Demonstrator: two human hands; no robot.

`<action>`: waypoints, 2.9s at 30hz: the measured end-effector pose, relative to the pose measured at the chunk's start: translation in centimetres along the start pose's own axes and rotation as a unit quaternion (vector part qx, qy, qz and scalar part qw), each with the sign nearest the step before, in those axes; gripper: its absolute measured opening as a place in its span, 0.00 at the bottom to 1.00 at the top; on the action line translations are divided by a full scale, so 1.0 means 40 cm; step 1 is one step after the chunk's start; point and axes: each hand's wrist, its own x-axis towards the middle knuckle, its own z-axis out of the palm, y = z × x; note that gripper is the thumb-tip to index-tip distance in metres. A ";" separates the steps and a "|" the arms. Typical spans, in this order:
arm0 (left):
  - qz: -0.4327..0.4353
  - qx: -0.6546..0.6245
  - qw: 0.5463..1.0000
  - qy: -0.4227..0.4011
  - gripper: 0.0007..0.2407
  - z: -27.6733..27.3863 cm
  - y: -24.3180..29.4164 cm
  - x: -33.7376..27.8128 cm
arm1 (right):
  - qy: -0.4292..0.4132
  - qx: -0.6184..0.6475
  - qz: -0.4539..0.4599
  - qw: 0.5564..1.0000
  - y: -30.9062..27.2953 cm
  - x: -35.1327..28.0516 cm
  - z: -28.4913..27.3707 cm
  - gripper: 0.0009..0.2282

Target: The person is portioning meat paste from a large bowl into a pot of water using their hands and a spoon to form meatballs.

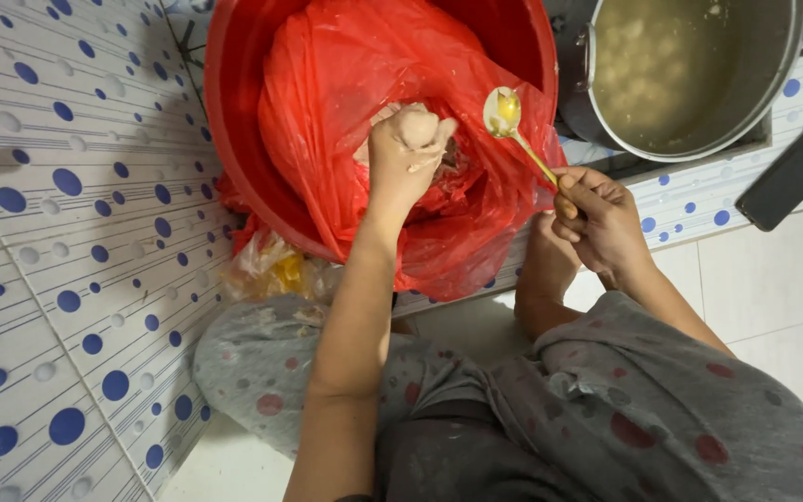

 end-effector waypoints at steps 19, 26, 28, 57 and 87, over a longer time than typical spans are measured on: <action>-0.063 0.013 0.998 0.026 0.16 0.007 -0.043 -0.001 | 0.005 -0.031 -0.019 0.999 0.001 -0.003 0.008 0.07; -0.069 -0.227 0.968 -0.085 0.05 -0.053 0.115 -0.016 | 0.013 -0.043 -0.013 0.999 -0.048 -0.018 0.017 0.07; -0.090 -0.254 0.960 -0.078 0.06 -0.047 0.102 -0.018 | 0.015 -0.075 -0.043 0.996 -0.063 -0.026 0.029 0.06; -0.156 0.351 0.913 -0.135 0.05 0.033 -0.073 0.048 | 0.088 -0.169 -0.099 0.977 -0.049 0.017 -0.051 0.06; -0.020 -0.135 0.990 0.030 0.14 0.041 0.117 -0.043 | -0.099 -0.359 -0.119 0.920 0.046 0.008 -0.052 0.08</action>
